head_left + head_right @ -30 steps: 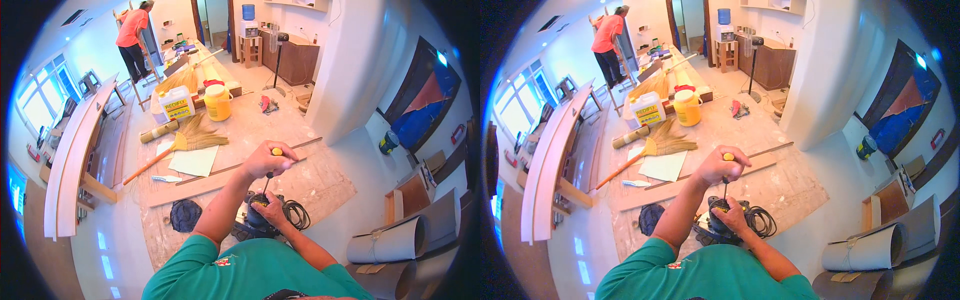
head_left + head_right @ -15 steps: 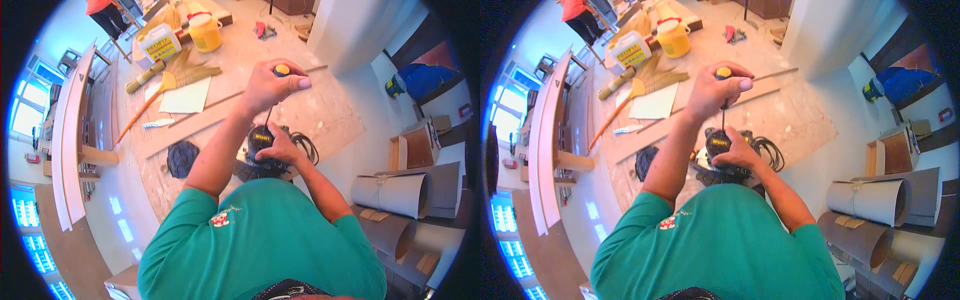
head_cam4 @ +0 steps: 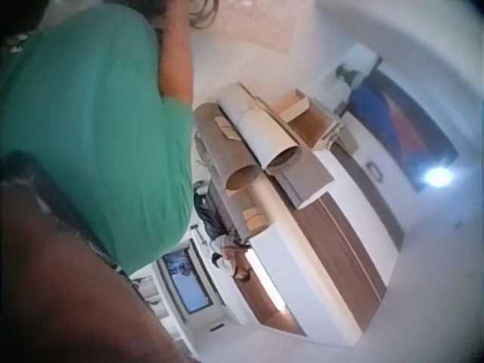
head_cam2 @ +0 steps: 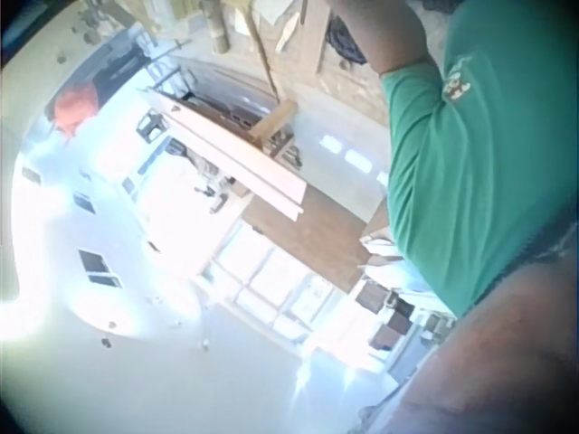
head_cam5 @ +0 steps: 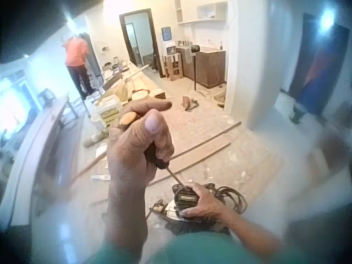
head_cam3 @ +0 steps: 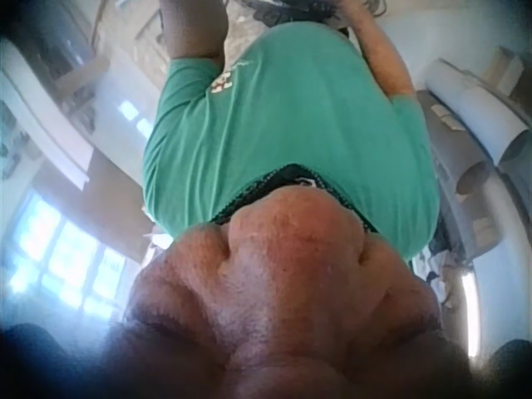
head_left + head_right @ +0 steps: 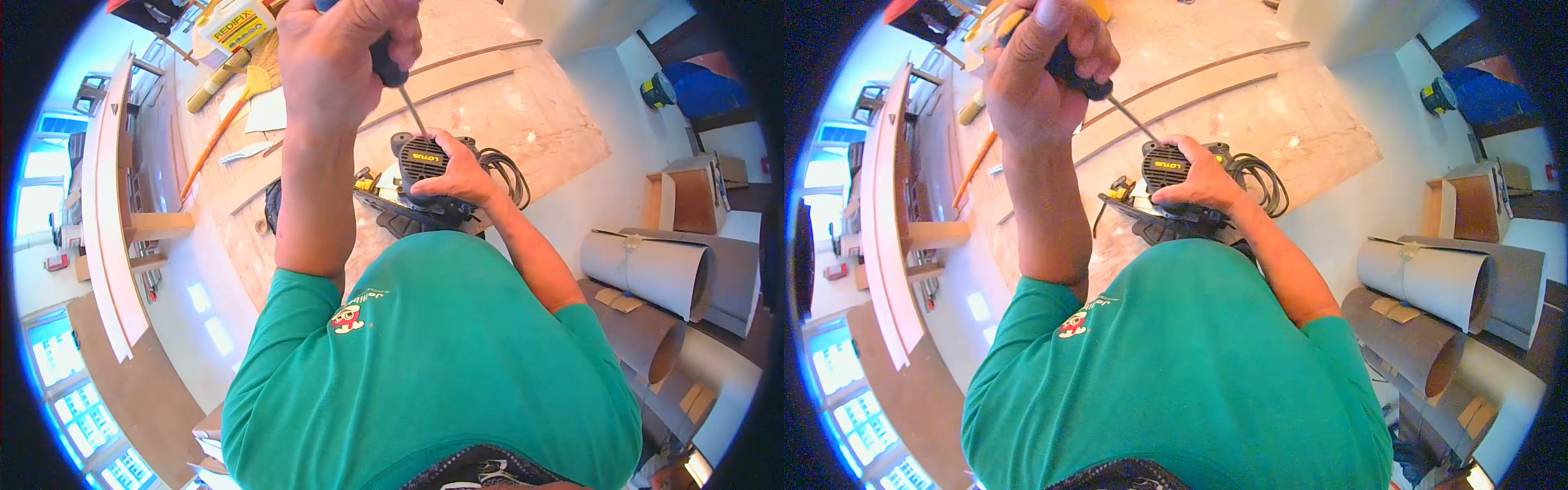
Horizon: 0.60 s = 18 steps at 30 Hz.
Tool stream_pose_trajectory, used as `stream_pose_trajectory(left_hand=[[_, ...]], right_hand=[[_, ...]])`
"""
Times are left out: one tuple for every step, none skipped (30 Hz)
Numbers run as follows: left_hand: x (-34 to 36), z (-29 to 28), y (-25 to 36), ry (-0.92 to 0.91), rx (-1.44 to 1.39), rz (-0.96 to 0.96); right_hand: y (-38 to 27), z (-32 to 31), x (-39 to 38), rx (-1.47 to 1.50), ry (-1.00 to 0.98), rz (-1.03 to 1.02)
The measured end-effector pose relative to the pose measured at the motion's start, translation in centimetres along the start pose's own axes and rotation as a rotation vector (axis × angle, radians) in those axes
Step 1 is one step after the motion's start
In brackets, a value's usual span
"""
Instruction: The person uses a screwdriver to loosen and remove screws from the casing of a circular saw, then uses a tape measure to check the internal dimensions of the saw's blade housing.
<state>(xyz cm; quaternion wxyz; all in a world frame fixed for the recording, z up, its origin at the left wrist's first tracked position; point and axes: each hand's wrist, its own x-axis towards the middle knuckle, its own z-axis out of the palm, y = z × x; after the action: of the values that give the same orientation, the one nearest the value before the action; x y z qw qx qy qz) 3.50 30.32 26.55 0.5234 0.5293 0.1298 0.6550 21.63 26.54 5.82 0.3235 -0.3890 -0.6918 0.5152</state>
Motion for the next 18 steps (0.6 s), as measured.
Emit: stream_pose_trajectory(left_hand=[[-0.5,-0.1,0.3,0.016,0.094,-0.036],[-1.3,0.6,0.3,0.08,0.104,-0.085],[-2.2,1.3,0.3,0.146,0.114,-0.133],[-2.7,1.2,-0.1,0.131,0.169,-0.14],[-3.1,1.3,-0.3,0.138,0.145,-0.171],[-3.5,1.4,-0.6,0.151,0.116,-0.203],[-3.9,1.5,-1.0,0.164,0.087,-0.236],[-4.2,1.6,-1.4,0.171,0.177,-0.217],[-4.2,1.8,-1.5,0.183,0.19,-0.22],[-4.2,1.9,-1.5,0.194,0.204,-0.222],[-4.2,2.0,-1.5,0.205,0.217,-0.225],[-4.1,1.9,-1.4,0.195,0.215,-0.215],[-4.0,1.8,-1.3,0.185,0.213,-0.204],[-3.9,1.7,-1.3,0.175,0.211,-0.194],[-3.9,1.7,-1.3,0.175,0.212,-0.19],[-3.9,1.7,-1.3,0.175,0.213,-0.186],[-3.8,1.7,-1.2,0.176,0.214,-0.183],[-4.0,1.7,-1.4,0.186,0.229,-0.194]], right_hand=[[-0.3,-0.3,0.1,-0.02,-0.004,-0.029],[-0.7,-0.7,0.0,-0.007,-0.055,0.015],[-0.6,-0.6,-0.1,-0.016,-0.066,-0.01],[-0.5,-0.6,0.0,-0.025,-0.075,-0.035],[-0.4,-0.7,0.2,-0.034,-0.083,-0.059],[-0.2,-0.7,0.3,-0.097,-0.066,-0.1],[-0.1,-0.6,0.2,-0.072,-0.064,-0.081],[0.0,-0.5,0.1,-0.047,-0.061,-0.062],[-0.2,-0.5,0.2,-0.022,-0.058,-0.048],[-0.4,-0.4,0.0,-0.099,-0.027,-0.066],[-0.3,-0.3,0.0,-0.096,-0.029,-0.064],[-0.4,-0.4,0.0,-0.095,-0.026,-0.066],[-0.4,-0.4,0.0,-0.093,-0.023,-0.067],[-0.4,-0.4,0.0,-0.06,-0.037,-0.043],[-0.4,-0.4,-0.1,-0.027,-0.052,-0.02],[-0.5,-0.4,0.0,0.006,-0.067,0.003],[-0.6,-0.5,0.0,0.004,-0.058,-0.003],[-0.7,-0.5,0.0,0.005,-0.052,-0.005]])
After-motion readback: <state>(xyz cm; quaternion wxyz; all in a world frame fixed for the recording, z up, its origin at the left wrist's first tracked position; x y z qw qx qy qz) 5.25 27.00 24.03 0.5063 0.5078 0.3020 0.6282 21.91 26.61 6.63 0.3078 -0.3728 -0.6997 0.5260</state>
